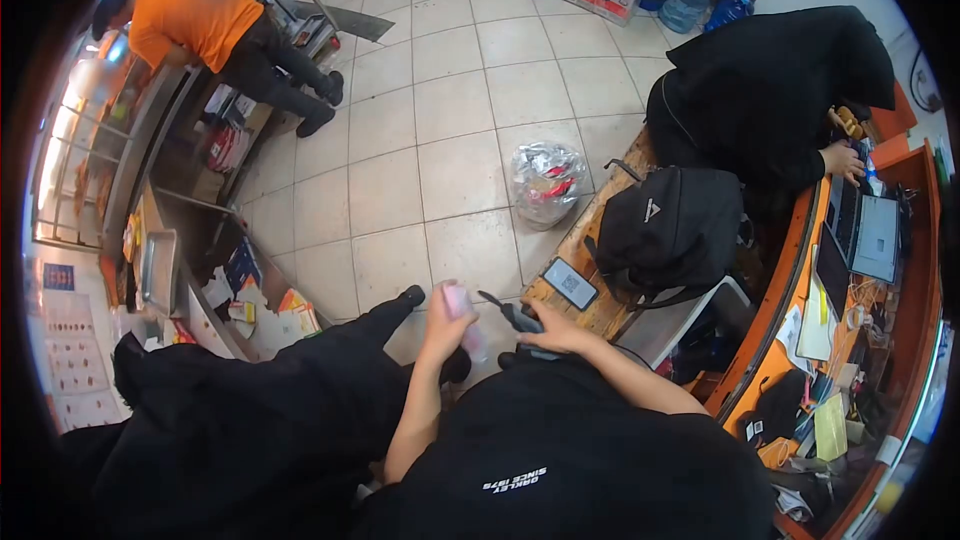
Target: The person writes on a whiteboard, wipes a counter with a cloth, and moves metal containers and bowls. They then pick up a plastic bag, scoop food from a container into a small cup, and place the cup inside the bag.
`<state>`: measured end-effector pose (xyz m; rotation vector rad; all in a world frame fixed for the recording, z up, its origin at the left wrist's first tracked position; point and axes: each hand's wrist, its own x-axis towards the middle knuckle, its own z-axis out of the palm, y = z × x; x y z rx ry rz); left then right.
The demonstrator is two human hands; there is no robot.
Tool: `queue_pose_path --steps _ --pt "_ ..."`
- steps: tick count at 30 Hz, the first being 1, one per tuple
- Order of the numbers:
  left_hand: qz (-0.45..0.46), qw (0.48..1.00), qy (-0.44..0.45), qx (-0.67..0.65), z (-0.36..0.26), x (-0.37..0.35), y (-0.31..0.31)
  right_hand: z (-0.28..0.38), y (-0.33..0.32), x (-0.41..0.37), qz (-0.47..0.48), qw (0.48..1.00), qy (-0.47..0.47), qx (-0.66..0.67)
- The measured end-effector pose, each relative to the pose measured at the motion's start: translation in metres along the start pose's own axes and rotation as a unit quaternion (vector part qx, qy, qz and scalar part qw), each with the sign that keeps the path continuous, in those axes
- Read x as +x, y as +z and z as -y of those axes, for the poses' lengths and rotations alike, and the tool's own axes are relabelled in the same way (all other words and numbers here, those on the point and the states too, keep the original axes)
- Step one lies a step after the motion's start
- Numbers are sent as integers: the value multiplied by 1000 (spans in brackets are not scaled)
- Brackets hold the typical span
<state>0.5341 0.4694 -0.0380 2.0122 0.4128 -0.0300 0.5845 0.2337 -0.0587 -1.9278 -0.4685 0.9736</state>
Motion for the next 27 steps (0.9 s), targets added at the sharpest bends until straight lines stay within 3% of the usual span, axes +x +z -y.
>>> queue_pose_path --steps 2,3,4,5,7,8,9,10,11,14,15,16,18,20,22,24,25,27 --pt "101 992 -50 -62 -12 25 29 17 1 5 -44 996 -79 7" --pt "104 992 -45 -58 -24 29 41 25 2 8 -118 985 -127 -27" --pt "157 987 12 22 -41 29 51 29 0 12 -126 983 -128 -26" --pt "204 971 74 99 -55 36 60 33 -8 19 -109 989 -96 37" --pt "292 951 77 68 -62 58 71 39 -31 20 -110 983 10 146" --pt "330 940 76 30 -62 73 76 20 -29 19 -120 983 6 139" --pt "329 940 90 29 -67 85 82 -10 -26 22 -191 978 21 85" --pt "366 928 15 -68 -73 97 86 -28 -31 28 -260 964 35 32" --pt "400 900 -64 -163 -77 110 90 -21 -44 27 -270 962 29 27" --pt "368 915 -56 -157 -76 157 91 2 -68 25 -352 930 32 100" --pt "310 935 -86 -152 -82 171 91 0 -74 32 -386 917 40 96" --pt "315 934 -84 -149 -67 194 94 5 -81 39 -420 901 51 94" --pt "241 948 -106 -179 -15 250 109 6 -93 56 -439 889 99 89" --pt "189 923 -245 -230 8 300 117 -12 -92 79 -488 863 86 103" --pt "221 914 -266 -213 52 348 123 -48 -82 110 -524 832 162 82" --pt "197 949 -242 -40 51 380 118 5 -108 122 -524 819 182 147" --pt "170 962 -216 -12 57 393 117 18 -116 131 -529 818 177 142" --pt "221 955 -196 24 63 426 119 29 -128 150 -537 813 179 137"
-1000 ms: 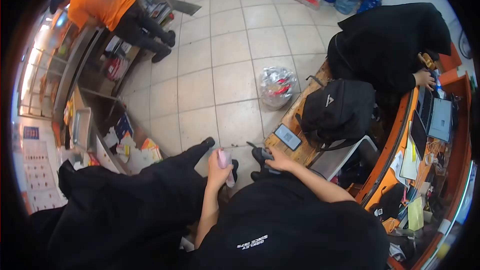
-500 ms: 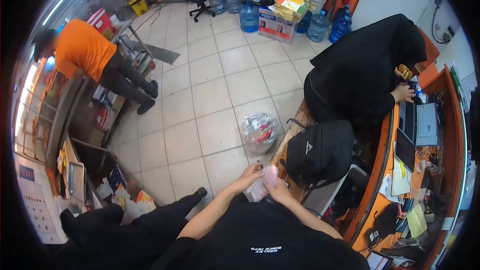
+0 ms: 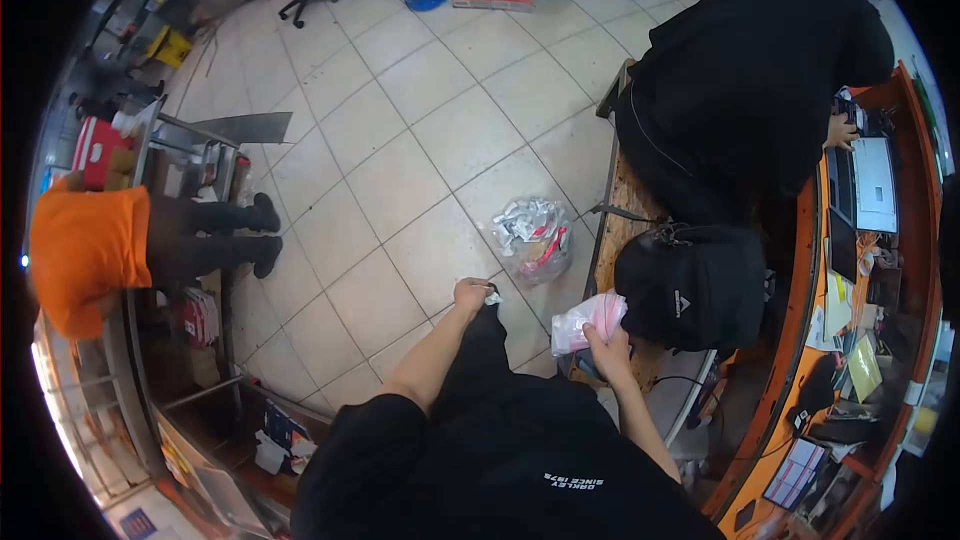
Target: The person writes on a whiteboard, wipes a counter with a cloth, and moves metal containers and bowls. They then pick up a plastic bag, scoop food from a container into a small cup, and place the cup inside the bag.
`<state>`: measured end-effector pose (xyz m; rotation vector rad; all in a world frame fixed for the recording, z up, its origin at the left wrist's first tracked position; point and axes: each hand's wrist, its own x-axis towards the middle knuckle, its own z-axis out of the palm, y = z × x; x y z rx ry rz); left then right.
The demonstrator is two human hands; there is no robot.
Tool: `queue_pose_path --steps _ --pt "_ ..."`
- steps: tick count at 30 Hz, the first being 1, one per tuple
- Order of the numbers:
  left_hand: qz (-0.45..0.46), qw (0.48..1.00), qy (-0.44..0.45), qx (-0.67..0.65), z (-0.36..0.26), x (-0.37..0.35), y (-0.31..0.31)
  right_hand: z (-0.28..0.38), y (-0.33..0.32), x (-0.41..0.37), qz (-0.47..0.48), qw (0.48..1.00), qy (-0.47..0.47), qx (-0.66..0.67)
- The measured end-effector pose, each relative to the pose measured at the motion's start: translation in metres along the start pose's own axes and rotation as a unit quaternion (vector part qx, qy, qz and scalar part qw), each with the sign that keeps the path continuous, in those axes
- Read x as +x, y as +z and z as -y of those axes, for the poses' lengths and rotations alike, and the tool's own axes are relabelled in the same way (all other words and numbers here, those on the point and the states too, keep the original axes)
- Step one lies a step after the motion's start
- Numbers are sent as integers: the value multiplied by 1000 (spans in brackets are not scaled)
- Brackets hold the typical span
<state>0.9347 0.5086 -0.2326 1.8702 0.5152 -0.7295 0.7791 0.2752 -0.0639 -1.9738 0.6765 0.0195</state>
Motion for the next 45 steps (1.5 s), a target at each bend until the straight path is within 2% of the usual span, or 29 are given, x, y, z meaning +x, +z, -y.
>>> queue_pose_path --steps 3,6,7,9,13,14,18,19,20,21,23,24,25,27,28,29,30,31,32,33,35,36,37,39,40,41,43,44,45 --pt "39 997 36 64 -6 35 -9 7 13 3 -31 996 76 35" --pt "102 973 137 158 -35 60 -2 -15 22 -1 -90 979 157 99" --pt "111 971 135 165 -44 63 1 -21 26 -7 -96 976 167 101" --pt "85 948 179 250 -61 72 16 -29 31 -15 -174 951 210 144" --pt "84 952 214 200 -46 112 53 -29 40 -31 -234 922 258 168" --pt "101 964 169 177 -38 122 64 -40 46 -39 -233 916 283 161" --pt "87 952 194 220 -18 140 98 -67 62 -54 -175 918 328 139" --pt "91 963 170 187 0 153 109 -67 63 -50 -151 925 327 122" --pt "94 973 145 154 17 169 121 -65 70 -50 -195 906 331 177" --pt "95 973 142 154 41 190 135 -69 72 -45 -195 906 333 175" --pt "72 971 186 134 87 227 156 -84 77 -46 -163 909 369 104" --pt "122 979 93 134 90 235 161 -98 80 -47 -163 901 377 140" --pt "123 979 89 135 88 231 165 -108 81 -48 -162 900 381 139" --pt "34 916 229 327 76 217 168 -124 82 -47 -144 895 410 104" --pt "108 878 181 431 45 200 163 -130 83 -46 -142 894 413 102" --pt "109 878 179 431 37 196 162 -135 82 -45 -141 893 414 106" --pt "178 785 249 538 36 196 161 -137 81 -43 -141 892 415 111" --pt "242 670 312 629 37 197 164 -138 80 -41 -141 891 417 109" --pt "236 606 319 689 44 203 171 -138 79 -39 -142 892 412 120" --pt "238 607 317 689 53 210 176 -138 77 -37 -143 892 407 132" --pt "125 625 391 663 64 226 182 -144 77 -40 -134 889 424 112" --pt "108 669 410 611 48 223 183 -146 76 -41 -125 886 437 93" --pt "109 669 409 611 42 226 186 -142 74 -38 -124 886 438 93" --pt "97 707 468 520 23 235 193 -132 70 -29 -122 888 435 91" --pt "113 650 452 600 4 233 193 -135 71 -28 -123 889 431 92" --pt "108 650 455 599 -1 242 197 -140 72 -31 -129 893 420 101" --pt "329 643 215 657 -3 265 205 -143 72 -25 -138 898 404 111" --pt "325 645 217 657 -2 270 203 -141 71 -23 -130 896 412 104" --pt "320 676 241 619 4 272 195 -134 68 -21 -120 894 421 98"
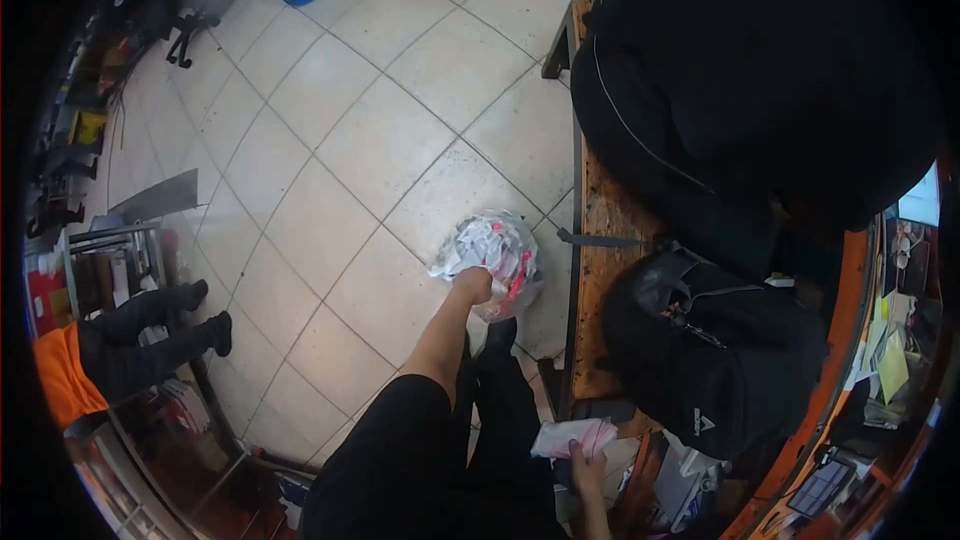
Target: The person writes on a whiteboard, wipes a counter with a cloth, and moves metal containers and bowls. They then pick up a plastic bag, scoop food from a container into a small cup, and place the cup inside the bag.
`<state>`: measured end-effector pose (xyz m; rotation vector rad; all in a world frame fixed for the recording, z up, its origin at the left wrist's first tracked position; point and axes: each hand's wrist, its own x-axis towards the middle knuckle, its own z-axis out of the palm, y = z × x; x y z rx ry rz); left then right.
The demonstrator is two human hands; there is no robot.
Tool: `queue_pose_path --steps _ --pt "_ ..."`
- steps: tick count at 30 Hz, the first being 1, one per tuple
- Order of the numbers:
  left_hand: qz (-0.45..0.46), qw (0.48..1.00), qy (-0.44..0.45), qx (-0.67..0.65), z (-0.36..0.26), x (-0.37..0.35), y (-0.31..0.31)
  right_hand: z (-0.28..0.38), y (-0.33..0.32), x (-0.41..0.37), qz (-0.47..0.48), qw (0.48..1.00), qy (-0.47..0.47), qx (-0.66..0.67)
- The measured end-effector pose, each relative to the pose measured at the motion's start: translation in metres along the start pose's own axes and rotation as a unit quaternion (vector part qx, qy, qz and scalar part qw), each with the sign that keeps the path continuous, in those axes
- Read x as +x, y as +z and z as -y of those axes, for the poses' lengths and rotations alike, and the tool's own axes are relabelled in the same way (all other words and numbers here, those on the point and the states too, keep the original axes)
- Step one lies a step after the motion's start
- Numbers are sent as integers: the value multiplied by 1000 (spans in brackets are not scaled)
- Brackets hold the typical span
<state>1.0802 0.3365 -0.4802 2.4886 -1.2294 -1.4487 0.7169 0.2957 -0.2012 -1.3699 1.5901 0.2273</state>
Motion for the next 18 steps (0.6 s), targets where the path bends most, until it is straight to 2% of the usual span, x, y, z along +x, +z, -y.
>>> queue_pose_path --steps 1,3,4,6,7,8,9,10,11,12,13,14,15,17,18 --pt "-38 999 16 -36 7 -10 7 8 -3 -7 5 1000 -4 0" --pt "-117 989 83 -22 21 -26 9 38 -6 -12 46 997 -64 -19" --pt "-62 994 16 -90 4 -69 -38 50 -6 -14 48 995 -89 -8" --pt "-191 972 57 -125 9 -107 -61 71 0 -16 2 982 -187 -36" --pt "-240 953 71 -170 4 -131 -87 94 -2 -17 24 986 -134 -94" --pt "-240 944 74 -213 9 -135 -98 107 1 -14 19 984 -146 -100" --pt "-220 934 4 -280 1 -158 -130 125 5 -10 40 980 -175 -83" --pt "-240 949 24 -202 5 -168 -147 145 9 -5 59 975 -205 -67" --pt "-302 934 4 -193 5 -182 -160 166 17 2 64 964 -241 -87" --pt "-284 942 41 -173 8 -199 -178 190 24 7 65 953 -276 -108" --pt "-353 917 26 -185 13 -209 -183 214 27 7 124 945 -272 -129" --pt "-291 937 -10 -194 33 -203 -183 242 28 4 178 935 -266 -153" --pt "-327 913 32 -243 28 -233 -203 286 32 -6 221 930 -229 -186" --pt "-293 922 -21 -250 54 -249 -210 284 88 72 153 912 -301 -234" --pt "-303 919 -17 -250 76 -247 -219 298 110 89 115 899 -333 -259"
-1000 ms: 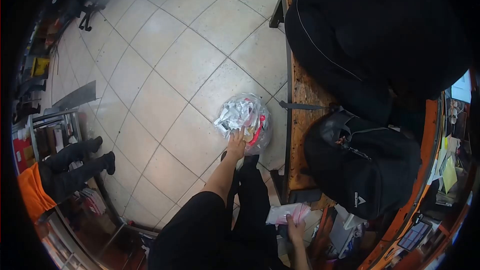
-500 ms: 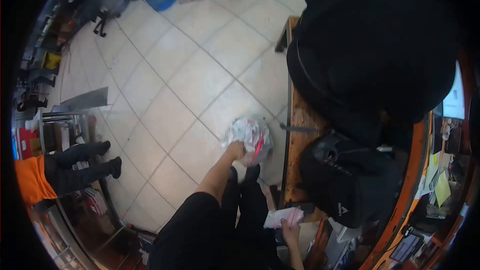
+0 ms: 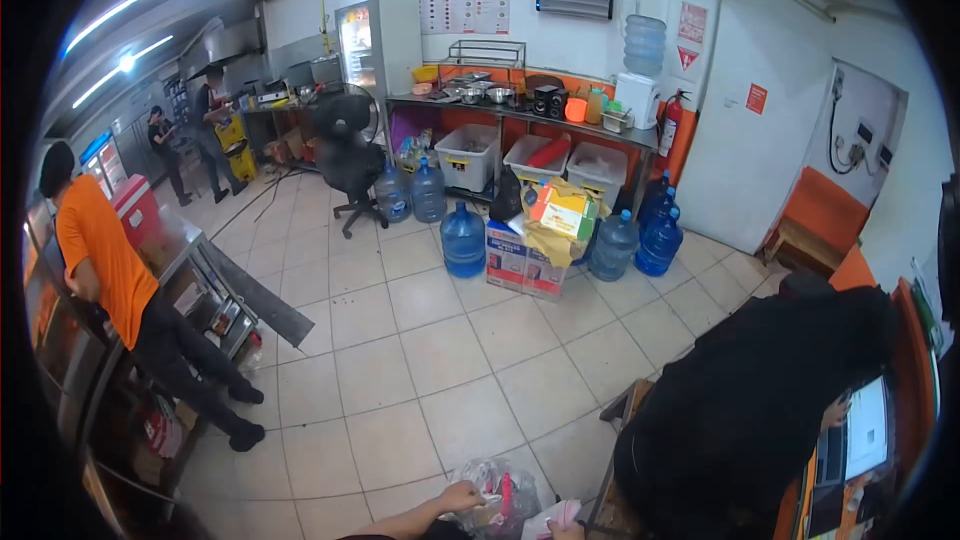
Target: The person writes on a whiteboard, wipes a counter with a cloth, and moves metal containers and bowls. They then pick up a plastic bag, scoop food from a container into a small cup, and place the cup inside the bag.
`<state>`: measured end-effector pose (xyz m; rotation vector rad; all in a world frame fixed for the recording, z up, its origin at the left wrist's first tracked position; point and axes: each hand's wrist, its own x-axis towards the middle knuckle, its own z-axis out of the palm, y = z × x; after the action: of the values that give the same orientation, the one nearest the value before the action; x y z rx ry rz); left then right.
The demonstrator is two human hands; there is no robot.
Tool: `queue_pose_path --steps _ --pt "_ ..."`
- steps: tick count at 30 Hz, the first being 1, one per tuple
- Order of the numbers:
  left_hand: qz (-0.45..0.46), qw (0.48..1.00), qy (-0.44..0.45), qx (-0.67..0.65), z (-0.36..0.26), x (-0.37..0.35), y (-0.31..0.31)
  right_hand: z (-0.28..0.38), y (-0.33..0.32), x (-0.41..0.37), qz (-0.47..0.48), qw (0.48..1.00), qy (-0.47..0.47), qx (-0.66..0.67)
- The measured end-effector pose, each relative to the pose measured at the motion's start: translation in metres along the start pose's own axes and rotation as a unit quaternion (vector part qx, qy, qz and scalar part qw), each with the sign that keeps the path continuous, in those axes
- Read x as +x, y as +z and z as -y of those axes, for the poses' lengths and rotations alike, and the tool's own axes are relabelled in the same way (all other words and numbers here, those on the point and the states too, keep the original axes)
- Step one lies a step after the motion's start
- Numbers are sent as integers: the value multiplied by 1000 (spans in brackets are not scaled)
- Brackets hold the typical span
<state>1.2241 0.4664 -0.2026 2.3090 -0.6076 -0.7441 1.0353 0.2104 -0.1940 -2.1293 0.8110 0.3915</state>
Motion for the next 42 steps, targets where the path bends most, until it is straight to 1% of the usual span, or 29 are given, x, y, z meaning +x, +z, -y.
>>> queue_pose_path --steps 1,2,3,5,8,9,10,12,13,15,16,17,18,20,22,23,24,25,26,28,29,30,32,33,34,36,37,39,42 --pt "14 998 8 -58 13 -3 -3 2 3 29 -1 1000 -3 -23" --pt "32 992 15 -117 22 -9 -3 30 -12 44 0 999 -1 -47" --pt "32 992 20 -124 20 5 -22 84 -40 33 -9 998 -22 -51" --pt "90 992 -33 -85 13 24 -57 105 -41 65 -3 997 -54 -60" --pt "-43 987 -22 -156 -8 57 -113 174 -55 79 -14 997 -30 -63" --pt "-80 979 -5 -189 -14 71 -130 191 -59 88 -1 998 -49 -34" --pt "-78 979 -5 -188 -12 90 -141 204 -63 97 12 998 -68 -4" --pt "-164 968 -74 -176 -9 125 -161 222 -68 113 15 998 -64 -16" --pt "-163 968 -77 -176 -9 136 -171 230 -71 123 18 997 -62 -29" --pt "-280 932 -92 -211 -13 168 -195 237 -73 157 20 997 -64 -39" --pt "-280 932 -94 -210 -13 188 -211 231 -71 176 6 995 -84 -46" --pt "-290 929 -118 -198 -10 205 -228 224 -70 196 -5 994 -100 -54" --pt "-298 925 -148 -185 -7 218 -239 220 -75 215 4 994 -94 -54" --pt "-360 905 -146 -171 3 254 -263 233 -94 260 60 997 -51 -20" --pt "-427 870 -162 -187 -10 280 -293 246 -115 303 23 998 -55 -2" --pt "-420 873 -165 -186 -20 294 -307 269 -139 308 3 997 -74 -8" --pt "-430 854 -142 -254 -33 305 -325 295 -163 316 -19 995 -98 -15" --pt "-440 830 -119 -321 -47 315 -343 307 -178 335 -20 995 -96 -14" --pt "-438 831 -121 -321 -68 325 -361 314 -190 356 -14 995 -103 -7" --pt "-461 775 -69 -428 -104 347 -388 333 -208 390 -3 994 -107 -1" --pt "-393 799 -70 -450 -96 362 -398 345 -216 408 -10 993 -121 8" --pt "-392 798 -71 -452 -107 375 -410 354 -222 425 -19 990 -136 18" --pt "-369 783 -27 -499 -153 397 -446 367 -227 461 -19 988 -147 38" --pt "-363 768 -13 -528 -176 410 -466 385 -231 471 -16 986 -156 64" --pt "-361 767 -11 -530 -185 433 -481 399 -232 482 -13 982 -163 90" --pt "-336 766 103 -539 -197 478 -508 420 -230 507 -7 984 -151 91" --pt "-331 766 101 -541 -207 497 -522 431 -232 516 4 985 -139 101" --pt "-269 801 163 -510 -233 532 -555 446 -232 537 2 985 -145 95" --pt "-250 808 179 -502 -244 601 -581 456 -237 571 22 986 -131 97"
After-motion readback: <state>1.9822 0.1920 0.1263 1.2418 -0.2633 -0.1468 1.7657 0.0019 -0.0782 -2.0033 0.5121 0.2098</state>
